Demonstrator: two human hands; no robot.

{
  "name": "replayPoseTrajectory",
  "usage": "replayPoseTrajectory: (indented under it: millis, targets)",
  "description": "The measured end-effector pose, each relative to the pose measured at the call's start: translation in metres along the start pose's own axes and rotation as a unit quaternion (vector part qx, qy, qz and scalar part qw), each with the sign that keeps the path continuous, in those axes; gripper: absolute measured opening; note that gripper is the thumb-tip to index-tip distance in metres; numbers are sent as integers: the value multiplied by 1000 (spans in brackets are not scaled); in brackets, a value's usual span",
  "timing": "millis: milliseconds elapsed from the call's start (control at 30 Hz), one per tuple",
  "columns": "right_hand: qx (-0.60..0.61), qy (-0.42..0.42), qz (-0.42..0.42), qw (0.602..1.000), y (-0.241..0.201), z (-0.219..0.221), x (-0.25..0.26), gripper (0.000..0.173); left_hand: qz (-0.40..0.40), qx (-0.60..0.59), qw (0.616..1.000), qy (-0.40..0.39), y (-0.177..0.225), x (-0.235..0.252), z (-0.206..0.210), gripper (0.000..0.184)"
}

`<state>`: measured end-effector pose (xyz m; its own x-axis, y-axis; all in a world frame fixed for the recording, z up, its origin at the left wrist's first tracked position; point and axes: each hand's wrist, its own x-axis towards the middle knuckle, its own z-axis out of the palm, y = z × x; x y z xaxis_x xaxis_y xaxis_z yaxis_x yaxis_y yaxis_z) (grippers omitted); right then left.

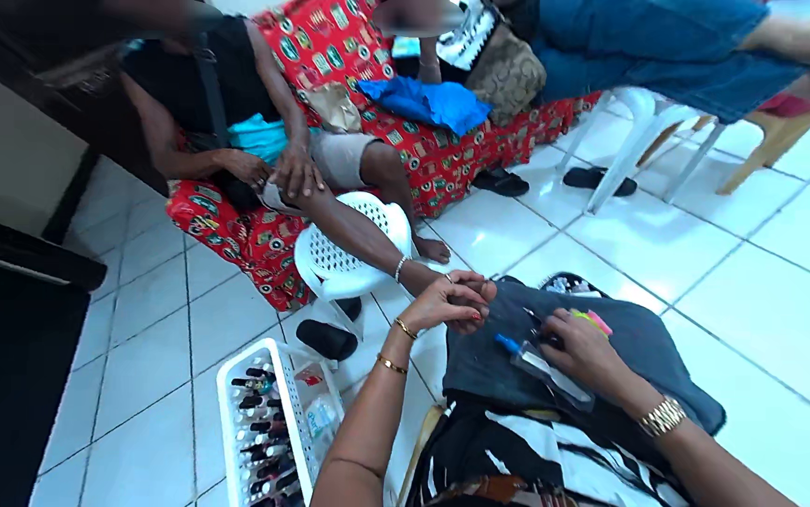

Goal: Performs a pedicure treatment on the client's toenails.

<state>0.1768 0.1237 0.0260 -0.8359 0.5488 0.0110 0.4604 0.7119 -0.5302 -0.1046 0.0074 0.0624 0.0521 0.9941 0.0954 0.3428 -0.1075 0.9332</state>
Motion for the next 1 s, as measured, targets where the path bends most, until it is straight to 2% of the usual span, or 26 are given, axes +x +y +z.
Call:
replayPoseTrajectory:
  millis: [100,300,333,433,500,600,667,733,800,867,933,1000]
  targets:
    - [2,48,-4,999,-15,-3,-1,25,15,1,1000,-2,5,1,-1,19]
    - [0,-33,97,995,-23,-8,10,30,14,5,1000,-6,8,0,-1,18]
    - [14,-25,91,995,-21,-9,9,29,16,4,1000,-10,7,0,-1,18]
    - [50,84,23,995,-23,-10,3,23,24,5,1000,-15,7,1,-3,17]
    - [85,104,6,991,-35,-18,-5,26,21,3,1000,-17,7,1,-2,17]
    - [149,22,-17,988,-62,-29,-33,30,24,0,1000,-17,4,1,-1,17]
    - [132,-14,-41,990,-83,-26,-55,30,26,1,1000,-17,5,0,-1,17]
    - [107,-60,-28,992,-98,-20,-72,36,22,0,1000,-17,4,-1,0,17]
    - [114,-94,-14,989,-98,-10,-80,39,23,-2,1000,-14,3,-3,-1,17]
    - [126,-101,-21,987,-92,-8,-82,31,26,-5,1000,-12,4,-5,-3,17]
    - [131,-126,-50,982,-86,-15,-86,27,21,-5,1000,-17,6,-7,-3,17]
    - [124,-176,-71,974,-82,-27,-92,30,16,7,1000,-22,10,-6,-4,18]
